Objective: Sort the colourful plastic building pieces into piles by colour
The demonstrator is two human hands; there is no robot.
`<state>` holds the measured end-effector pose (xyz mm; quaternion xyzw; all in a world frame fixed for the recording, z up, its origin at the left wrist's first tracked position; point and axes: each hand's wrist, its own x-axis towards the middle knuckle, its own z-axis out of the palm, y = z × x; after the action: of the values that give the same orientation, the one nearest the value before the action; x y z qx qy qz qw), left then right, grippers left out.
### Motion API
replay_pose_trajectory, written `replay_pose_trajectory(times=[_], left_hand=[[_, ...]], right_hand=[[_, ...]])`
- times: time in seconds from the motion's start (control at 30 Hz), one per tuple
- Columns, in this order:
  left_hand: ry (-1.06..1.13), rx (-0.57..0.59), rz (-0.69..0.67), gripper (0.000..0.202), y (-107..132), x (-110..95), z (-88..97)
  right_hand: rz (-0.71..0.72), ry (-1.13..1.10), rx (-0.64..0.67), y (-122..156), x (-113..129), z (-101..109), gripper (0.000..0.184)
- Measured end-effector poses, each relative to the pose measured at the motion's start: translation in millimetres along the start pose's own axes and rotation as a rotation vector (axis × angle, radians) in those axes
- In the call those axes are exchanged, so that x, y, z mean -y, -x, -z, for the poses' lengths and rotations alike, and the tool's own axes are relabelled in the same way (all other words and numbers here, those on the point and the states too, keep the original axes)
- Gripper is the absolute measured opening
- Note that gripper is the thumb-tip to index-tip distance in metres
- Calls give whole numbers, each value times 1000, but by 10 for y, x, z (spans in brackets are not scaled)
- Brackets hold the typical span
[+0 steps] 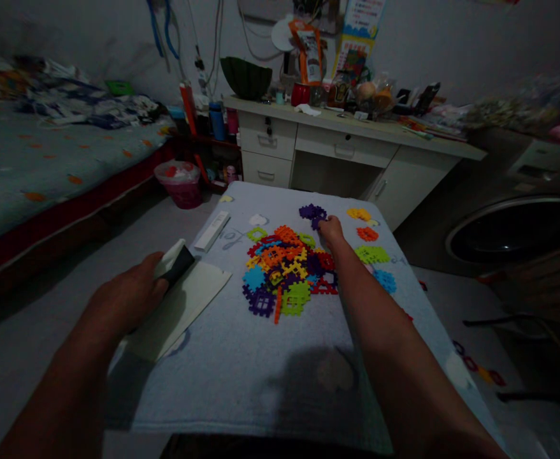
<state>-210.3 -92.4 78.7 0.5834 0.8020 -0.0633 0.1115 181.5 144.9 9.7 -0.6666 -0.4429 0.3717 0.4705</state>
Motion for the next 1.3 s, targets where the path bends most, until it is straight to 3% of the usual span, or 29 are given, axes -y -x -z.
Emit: replay_pose_trajectory(times=[0.1, 0.2, 0.37, 0.5, 0.67, 0.8, 0.93, 1.3], left_hand=[[-1, 6, -4, 59, 5, -13, 14], [-8, 10, 16, 61, 6, -29, 22], [-31, -1, 16, 65, 16, -41, -2], [-39, -24, 27, 62, 25, -50, -29], [-12, -12, 41, 62, 57, -85, -10], [-23, -18, 27, 63, 85, -104, 4], [-36, -26, 46, 64, 68, -114, -12], [-24, -37, 54, 61, 44, -99, -48]], right_hand=[[108, 282, -182, 48, 15, 55, 46], [250, 344, -185, 156, 36, 119, 46], [461, 412, 37, 535, 74, 272, 38], [520, 507, 266, 872, 91, 449, 31], [610, 772, 423, 1151, 34, 648, 31], [635, 890, 399, 1279, -45, 683, 44], [605, 932, 365, 1324, -59, 661, 44], [579, 928, 386, 1324, 18, 701, 12]])
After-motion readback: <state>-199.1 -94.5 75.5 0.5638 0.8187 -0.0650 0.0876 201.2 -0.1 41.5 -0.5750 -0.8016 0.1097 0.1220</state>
